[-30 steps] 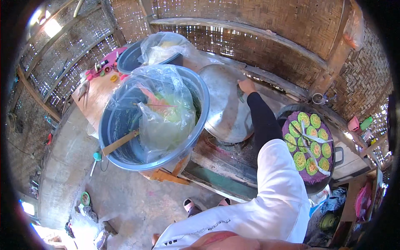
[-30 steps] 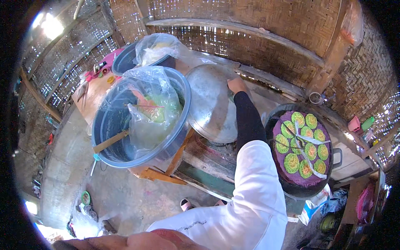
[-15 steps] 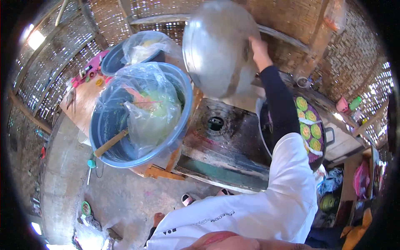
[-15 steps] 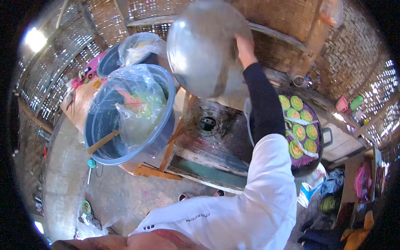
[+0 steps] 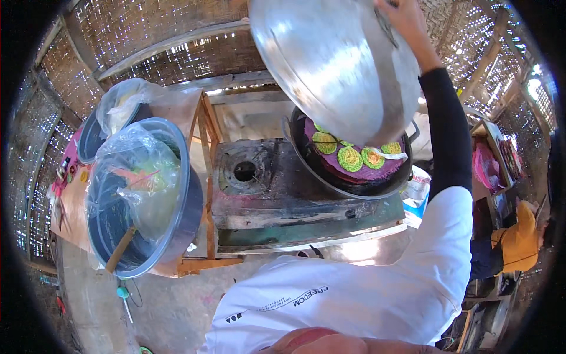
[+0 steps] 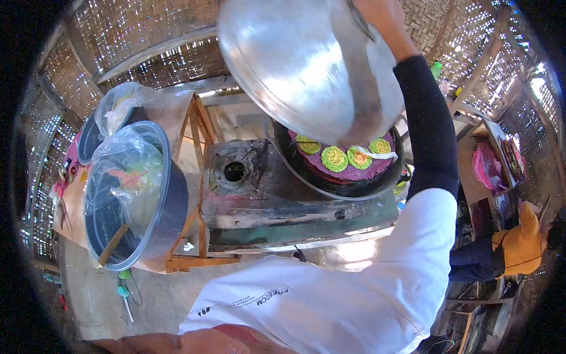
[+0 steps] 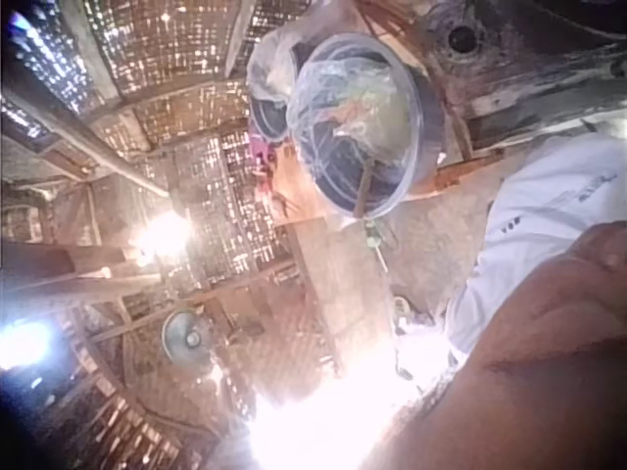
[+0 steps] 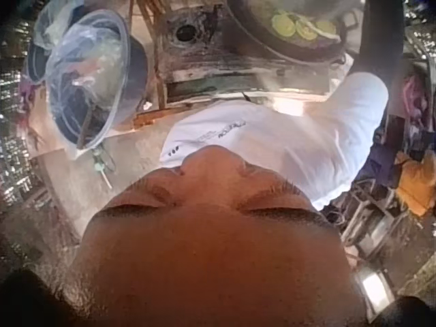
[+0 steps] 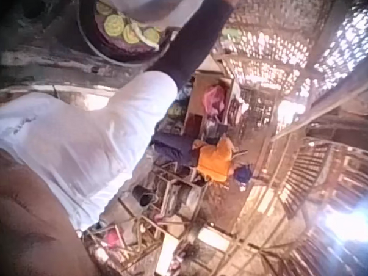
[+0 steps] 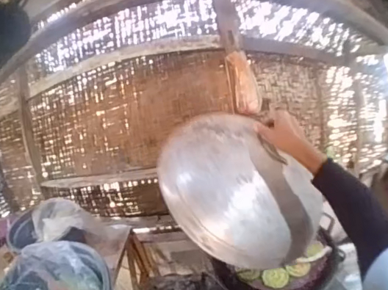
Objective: The person places colorful circular snacks onto a tray, uses a wooden tool to apply a yellow paste to a large leaf, and then places the snack components into a large steaming pot.
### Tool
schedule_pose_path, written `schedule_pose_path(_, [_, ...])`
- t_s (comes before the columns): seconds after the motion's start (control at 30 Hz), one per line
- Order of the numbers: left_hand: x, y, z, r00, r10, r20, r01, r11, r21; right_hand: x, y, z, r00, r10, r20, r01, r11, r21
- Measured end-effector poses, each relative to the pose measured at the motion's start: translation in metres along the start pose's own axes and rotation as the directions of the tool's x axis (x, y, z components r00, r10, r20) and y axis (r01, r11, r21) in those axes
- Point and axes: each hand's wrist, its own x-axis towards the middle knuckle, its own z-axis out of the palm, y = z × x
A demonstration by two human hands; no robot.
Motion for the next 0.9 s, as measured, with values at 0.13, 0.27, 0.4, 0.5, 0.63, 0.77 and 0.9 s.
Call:
schedule_pose_path(0.13, [0.019, 0.019, -0.002, 0.999, 0.04, -0.025, -0.039, 0.999, 0.011, -0.067, 0.031, 0.012, 0.961, 0.151, 0.23, -0.12, 0.982, -0.144])
schedule_pose_path(0.27, [0.021, 0.033, -0.009, 0.992, 0.028, -0.122, -0.033, 0.999, -0.032, -0.113, 0.042, 0.049, 0.882, 0.259, 0.393, -0.178, 0.956, -0.232])
schedule_pose_path(0.4, [0.012, 0.039, -0.004, 0.989, -0.014, -0.149, -0.013, 0.984, -0.179, -0.145, 0.043, 0.081, 0.805, 0.262, 0.532, -0.134, 0.954, -0.267])
schedule_pose_path(0.5, [-0.006, 0.033, -0.005, 0.996, 0.012, -0.084, -0.028, 0.981, -0.194, -0.163, 0.042, 0.1, 0.758, 0.287, 0.586, -0.137, 0.948, -0.287])
schedule_pose_path(0.63, [-0.029, 0.007, -0.003, 0.995, 0.047, 0.087, -0.046, 0.999, -0.009, -0.175, 0.04, 0.114, 0.724, 0.315, 0.614, -0.165, 0.943, -0.29])
schedule_pose_path(0.77, [-0.043, -0.012, 0.002, 0.996, -0.028, 0.08, 0.029, 1.0, -0.011, -0.181, 0.045, 0.126, 0.702, 0.321, 0.635, -0.178, 0.943, -0.28])
schedule_pose_path(0.9, [-0.05, -0.017, 0.004, 0.996, -0.052, 0.071, 0.054, 0.998, -0.026, -0.185, 0.044, 0.132, 0.668, 0.345, 0.659, -0.207, 0.937, -0.281])
